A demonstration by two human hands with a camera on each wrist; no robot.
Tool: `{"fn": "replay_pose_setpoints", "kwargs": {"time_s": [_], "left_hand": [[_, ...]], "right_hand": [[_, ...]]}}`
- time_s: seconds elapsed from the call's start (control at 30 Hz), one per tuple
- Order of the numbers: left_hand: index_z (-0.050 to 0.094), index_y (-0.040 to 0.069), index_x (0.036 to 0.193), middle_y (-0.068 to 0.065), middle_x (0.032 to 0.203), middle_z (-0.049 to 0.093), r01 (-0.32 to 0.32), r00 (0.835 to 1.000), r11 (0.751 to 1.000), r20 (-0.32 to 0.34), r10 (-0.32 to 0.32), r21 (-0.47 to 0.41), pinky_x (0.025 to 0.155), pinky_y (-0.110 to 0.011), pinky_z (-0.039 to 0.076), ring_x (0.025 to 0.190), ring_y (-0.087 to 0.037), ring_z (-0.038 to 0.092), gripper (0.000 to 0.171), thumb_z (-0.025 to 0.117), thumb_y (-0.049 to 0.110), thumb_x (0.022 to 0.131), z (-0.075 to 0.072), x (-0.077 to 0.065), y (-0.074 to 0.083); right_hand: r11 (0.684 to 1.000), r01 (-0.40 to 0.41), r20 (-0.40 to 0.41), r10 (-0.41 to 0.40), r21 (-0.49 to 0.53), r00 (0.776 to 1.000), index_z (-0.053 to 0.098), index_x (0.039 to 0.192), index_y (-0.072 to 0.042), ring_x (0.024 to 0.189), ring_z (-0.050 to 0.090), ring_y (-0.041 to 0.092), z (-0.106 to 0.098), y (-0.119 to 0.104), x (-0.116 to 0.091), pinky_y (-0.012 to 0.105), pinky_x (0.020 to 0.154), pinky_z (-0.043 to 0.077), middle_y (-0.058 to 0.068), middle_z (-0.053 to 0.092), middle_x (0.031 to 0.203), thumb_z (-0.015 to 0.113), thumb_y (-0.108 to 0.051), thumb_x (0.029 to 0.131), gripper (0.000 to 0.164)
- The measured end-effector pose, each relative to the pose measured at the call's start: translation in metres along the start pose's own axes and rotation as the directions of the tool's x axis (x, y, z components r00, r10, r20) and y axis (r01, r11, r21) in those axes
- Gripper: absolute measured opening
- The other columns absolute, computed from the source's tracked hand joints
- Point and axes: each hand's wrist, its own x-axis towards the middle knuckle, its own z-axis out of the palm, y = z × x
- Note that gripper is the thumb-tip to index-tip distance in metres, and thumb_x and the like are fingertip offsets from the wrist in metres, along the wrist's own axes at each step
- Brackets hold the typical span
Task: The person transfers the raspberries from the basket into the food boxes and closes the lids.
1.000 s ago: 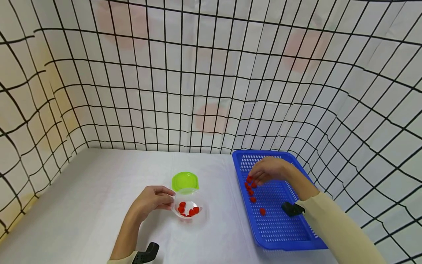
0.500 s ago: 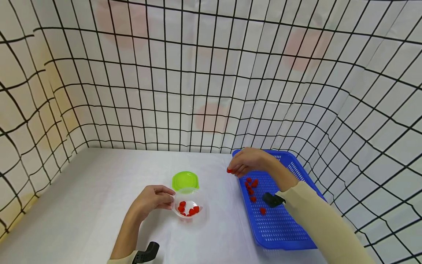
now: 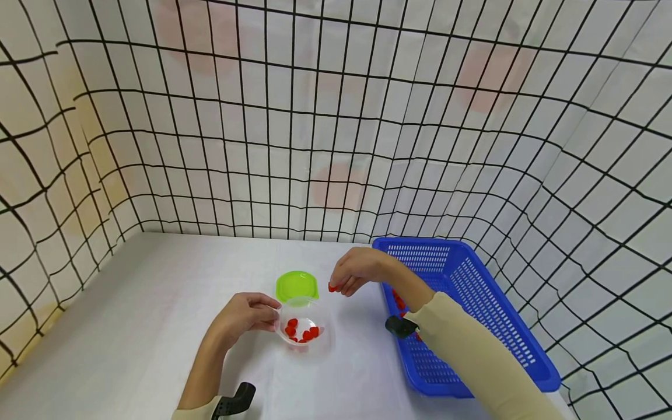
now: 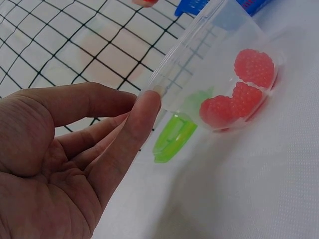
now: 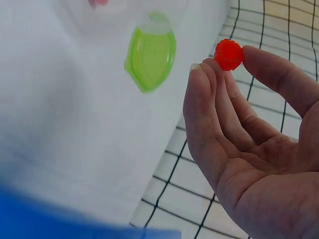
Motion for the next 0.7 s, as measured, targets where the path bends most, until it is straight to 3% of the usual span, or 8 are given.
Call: {"fn": "replay_pose_setpoints", "kwargs": {"time_s": [0.3, 0.43, 0.7], "left_hand": [[0.068, -0.010, 0.112, -0.010, 0.087, 0.071, 0.010, 1.000, 1.000, -0.004, -0.010, 0.002, 0.072, -0.031, 0.063, 0.071, -0.019, 0.069, 0.027, 0.069, 0.006, 0.090, 0.001, 0.001, 0.000], [0.068, -0.011, 0.112, -0.010, 0.087, 0.071, 0.008, 1.000, 1.000, 0.001, -0.008, -0.002, 0.073, -0.030, 0.063, 0.071, -0.019, 0.069, 0.028, 0.069, 0.006, 0.090, 0.001, 0.002, 0.000], [0.068, -0.011, 0.111, -0.009, 0.086, 0.071, 0.004, 1.000, 1.000, 0.001, -0.004, 0.003, 0.073, -0.030, 0.063, 0.071, -0.019, 0.069, 0.026, 0.069, 0.006, 0.091, 0.000, 0.001, 0.000]], "right_hand": [[1.000, -0.009, 0.043, 0.010, -0.010, 0.999, 0.076, 0.099, -0.001, 0.088, 0.073, 0.032, 0.026, -0.001, 0.015, 0.035, 0.080, 0.063, 0.018, 0.075, 0.098, 0.075, -0.015, 0.087, 0.018], [1.000, -0.007, 0.056, 0.007, 0.005, 0.998, 0.076, 0.097, -0.002, 0.085, 0.073, 0.030, 0.034, 0.000, 0.020, 0.034, 0.078, 0.063, 0.016, 0.075, 0.094, 0.076, -0.015, 0.087, 0.017], [0.999, 0.010, 0.044, -0.012, 0.048, 0.999, 0.075, 0.098, 0.001, 0.085, 0.073, 0.032, 0.047, -0.001, 0.025, 0.033, 0.078, 0.063, 0.026, 0.073, 0.105, 0.074, -0.014, 0.089, 0.017]]}}
